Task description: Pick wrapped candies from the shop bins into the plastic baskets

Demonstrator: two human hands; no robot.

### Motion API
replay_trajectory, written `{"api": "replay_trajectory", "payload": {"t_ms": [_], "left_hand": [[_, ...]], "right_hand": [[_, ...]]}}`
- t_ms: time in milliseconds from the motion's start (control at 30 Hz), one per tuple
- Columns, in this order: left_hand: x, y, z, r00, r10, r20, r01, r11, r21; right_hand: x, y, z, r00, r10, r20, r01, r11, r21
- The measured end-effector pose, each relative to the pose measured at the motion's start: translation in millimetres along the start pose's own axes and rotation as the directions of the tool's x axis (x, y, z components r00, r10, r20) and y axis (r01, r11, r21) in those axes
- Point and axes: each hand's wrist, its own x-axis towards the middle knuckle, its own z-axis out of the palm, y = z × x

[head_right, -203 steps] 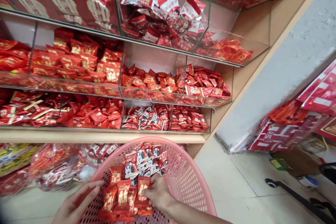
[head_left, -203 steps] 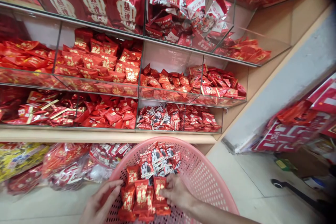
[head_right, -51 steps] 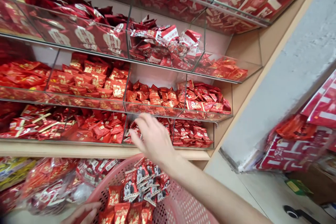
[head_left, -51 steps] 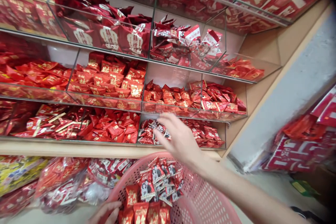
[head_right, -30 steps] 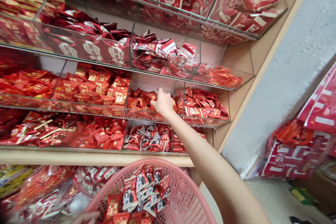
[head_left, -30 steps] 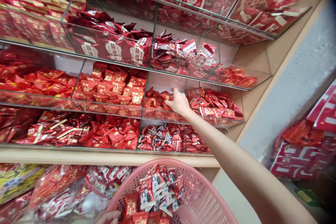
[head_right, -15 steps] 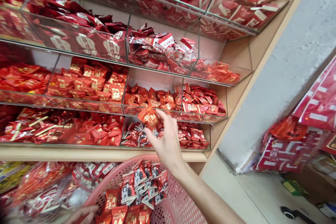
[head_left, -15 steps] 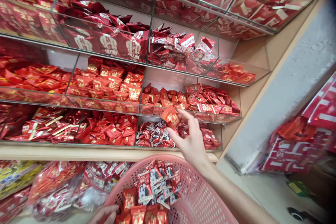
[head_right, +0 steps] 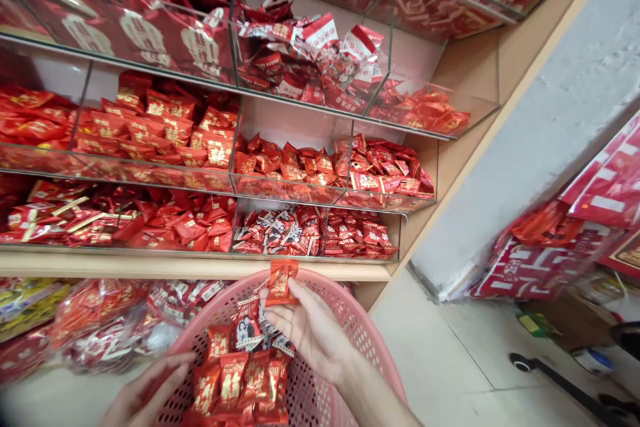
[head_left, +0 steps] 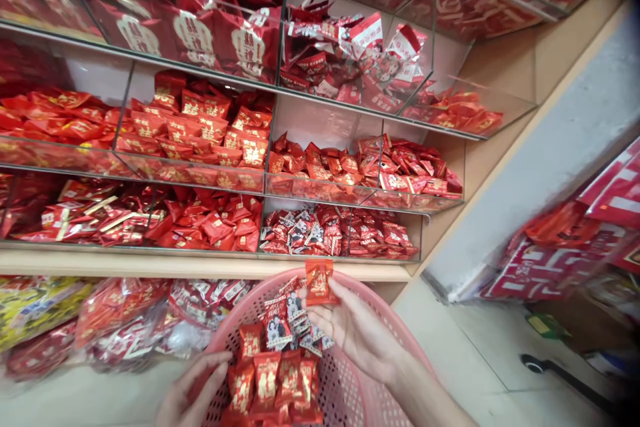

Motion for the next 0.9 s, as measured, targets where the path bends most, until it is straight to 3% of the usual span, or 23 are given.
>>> {"api": "replay_trajectory", "payload": {"t_ms": [100, 233, 367, 467, 733, 900], "left_hand": [[0, 1, 0.5, 1.0, 0.017, 0.008, -0.017, 1.0, 0.012], [-1, 0, 0.2, 0.999, 0.02, 0.031, -0.021, 0.999, 0.037], [-1, 1, 1.1, 0.999, 0.013, 0.046, -0.015, 0.999, 0.043], [-2, 1, 2.0, 0.999, 0.011, 0.046, -0.013, 0.999, 0.046], [-2, 1, 1.3, 0.999, 0.009, 0.039, -0.01, 1.0, 0.028], [-2, 5, 2.4, 0.999, -0.007, 0.034, 0.007, 1.0, -0.002]], "right_hand": [[-4, 18, -18, 0.991, 0.075, -0.112, -0.072, 0.997, 0.029], [-14, 44, -41, 0.943, 0.186, -0.274, -0.205, 0.978, -0.039], [-21, 66, -54, 0.922, 0.207, -0.326, -0.285, 0.935, -0.21], [-20, 78, -60, 0.908, 0.202, -0.368, -0.304, 0.921, -0.244], [-13, 76, -74, 0.852, 0.229, -0.47, -0.404, 0.86, -0.313], [-17, 72, -65, 0.835, 0.254, -0.488, -0.44, 0.841, -0.315]]}}
